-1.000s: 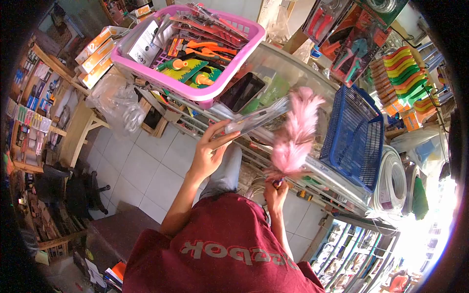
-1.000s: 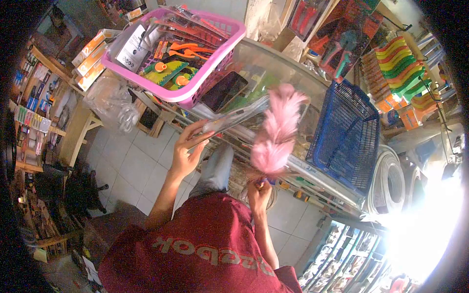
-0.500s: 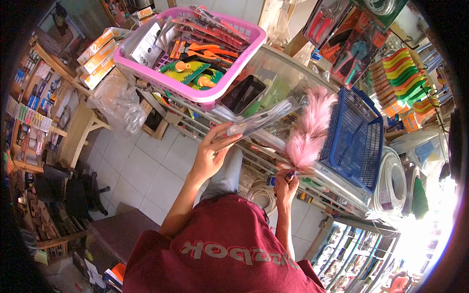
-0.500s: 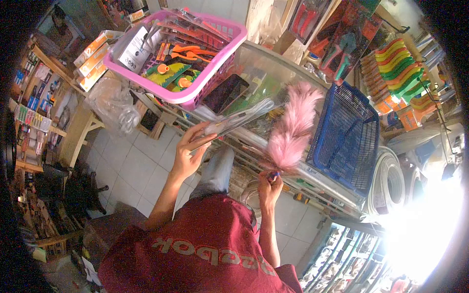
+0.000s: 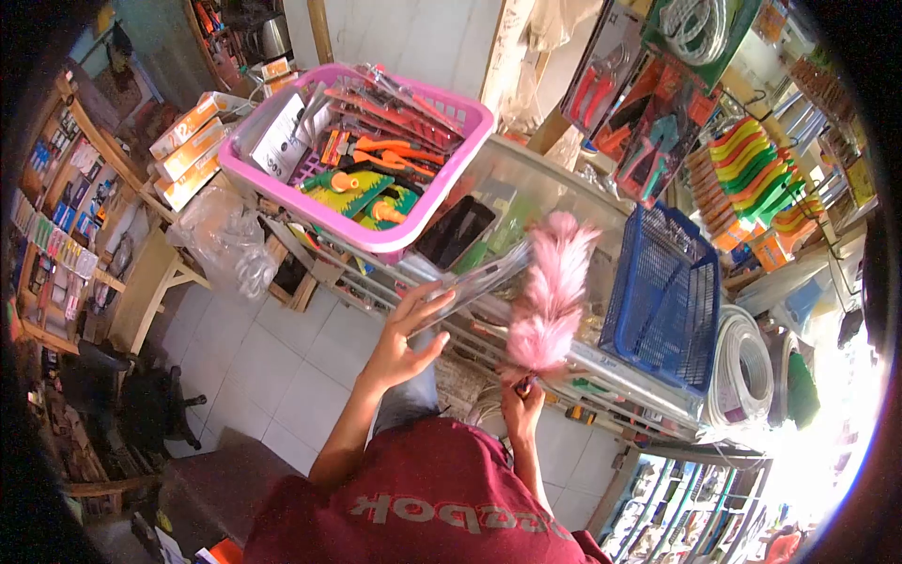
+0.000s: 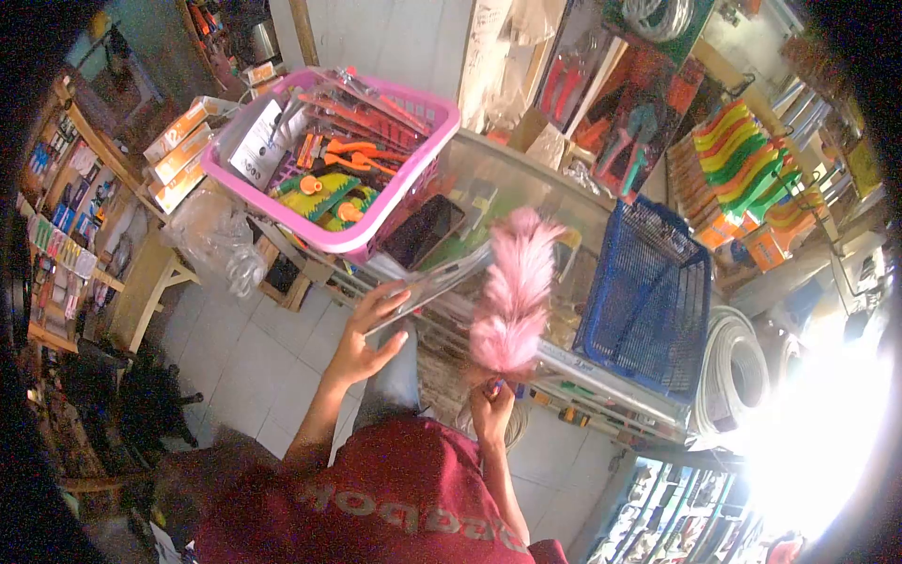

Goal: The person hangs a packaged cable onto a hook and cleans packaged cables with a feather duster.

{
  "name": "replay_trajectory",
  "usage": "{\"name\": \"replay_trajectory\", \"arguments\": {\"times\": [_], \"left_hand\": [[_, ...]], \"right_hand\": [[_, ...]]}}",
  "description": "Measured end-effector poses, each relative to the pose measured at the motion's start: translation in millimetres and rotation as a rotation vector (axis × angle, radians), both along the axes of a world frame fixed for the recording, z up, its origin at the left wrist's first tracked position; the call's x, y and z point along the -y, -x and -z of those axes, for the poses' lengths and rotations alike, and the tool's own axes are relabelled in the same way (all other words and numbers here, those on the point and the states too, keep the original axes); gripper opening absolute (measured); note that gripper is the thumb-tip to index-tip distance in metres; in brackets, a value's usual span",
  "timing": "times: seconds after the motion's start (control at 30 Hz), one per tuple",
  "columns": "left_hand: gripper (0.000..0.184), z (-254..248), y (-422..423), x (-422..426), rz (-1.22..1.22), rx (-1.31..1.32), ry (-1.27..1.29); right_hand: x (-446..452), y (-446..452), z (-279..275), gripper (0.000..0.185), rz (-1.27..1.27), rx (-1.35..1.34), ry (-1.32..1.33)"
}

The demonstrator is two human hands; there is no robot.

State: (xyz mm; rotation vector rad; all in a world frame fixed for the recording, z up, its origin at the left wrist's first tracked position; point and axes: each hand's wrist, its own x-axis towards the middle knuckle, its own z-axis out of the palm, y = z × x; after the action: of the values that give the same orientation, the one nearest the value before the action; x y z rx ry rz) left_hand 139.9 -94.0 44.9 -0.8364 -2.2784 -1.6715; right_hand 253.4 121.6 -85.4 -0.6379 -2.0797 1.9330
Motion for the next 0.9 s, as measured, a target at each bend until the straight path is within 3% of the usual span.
{"name": "replay_trajectory", "arguments": {"times": [0.13,0.2,0.23,0.33,0.37,0.47,0.5,0.53,0.57,0.67,0.7,0.73,0.77,0.87,0.9], "left_hand": [[0.056,4.2,-7.2,-0.7,0.093,0.198,-0.157],[0.059,2.3,-8.9,0.4,0.11,0.078,-0.03],[0.059,2.5,-12.4,0.2,0.127,0.054,0.022],[0.054,4.6,-27.0,-4.0,0.146,0.009,0.086],[0.053,6.7,-31.0,-4.2,0.182,0.021,0.066],[0.053,13.1,-42.4,0.3,0.233,0.026,0.036],[0.055,20.6,-43.4,2.2,0.238,-0.005,0.051],[0.057,27.2,-48.6,3.1,0.246,-0.029,0.064],[0.061,29.2,-55.8,3.1,0.23,-0.014,0.07],[0.072,32.8,-60.9,0.8,0.198,-0.004,0.092],[0.075,37.6,-60.4,-1.9,0.195,-0.011,0.101],[0.079,43.6,-58.6,-4.9,0.192,-0.02,0.11],[0.084,53.8,-57.2,-8.0,0.2,-0.058,0.154],[0.086,47.0,-55.0,-14.9,0.211,-0.119,0.382],[0.088,46.7,-53.9,-16.3,0.257,-0.086,0.368]], "right_hand": [[0.1,1.8,11.2,0.005,-0.097,-0.054,0.17],[6.5,-2.3,-9.1,0.006,-0.146,-0.031,0.374],[4.0,-3.5,10.6,0.01,-0.194,-0.059,0.572],[18.0,6.3,12.5,0.015,-0.393,-0.077,0.321],[10.4,5.9,45.9,0.022,-0.493,-0.038,0.149],[21.9,20.7,62.0,0.034,-0.503,-0.135,-0.098],[24.9,25.4,77.0,0.05,-0.483,-0.051,0.358],[17.7,31.0,89.5,0.059,-0.596,0.027,0.204],[16.3,36.6,109.6,0.057,-0.535,0.014,0.571],[6.5,47.2,158.6,0.048,-0.698,-0.029,0.134],[5.4,51.8,165.9,0.046,-0.714,-0.049,0.09],[3.0,48.3,172.0,0.045,-0.679,-0.045,0.209],[3.9,45.4,168.2,0.045,-0.639,-0.044,0.327],[27.5,57.7,43.8,0.045,-0.63,-0.112,0.937],[32.3,56.1,29.5,0.046,-0.592,-0.09,0.99]]}}
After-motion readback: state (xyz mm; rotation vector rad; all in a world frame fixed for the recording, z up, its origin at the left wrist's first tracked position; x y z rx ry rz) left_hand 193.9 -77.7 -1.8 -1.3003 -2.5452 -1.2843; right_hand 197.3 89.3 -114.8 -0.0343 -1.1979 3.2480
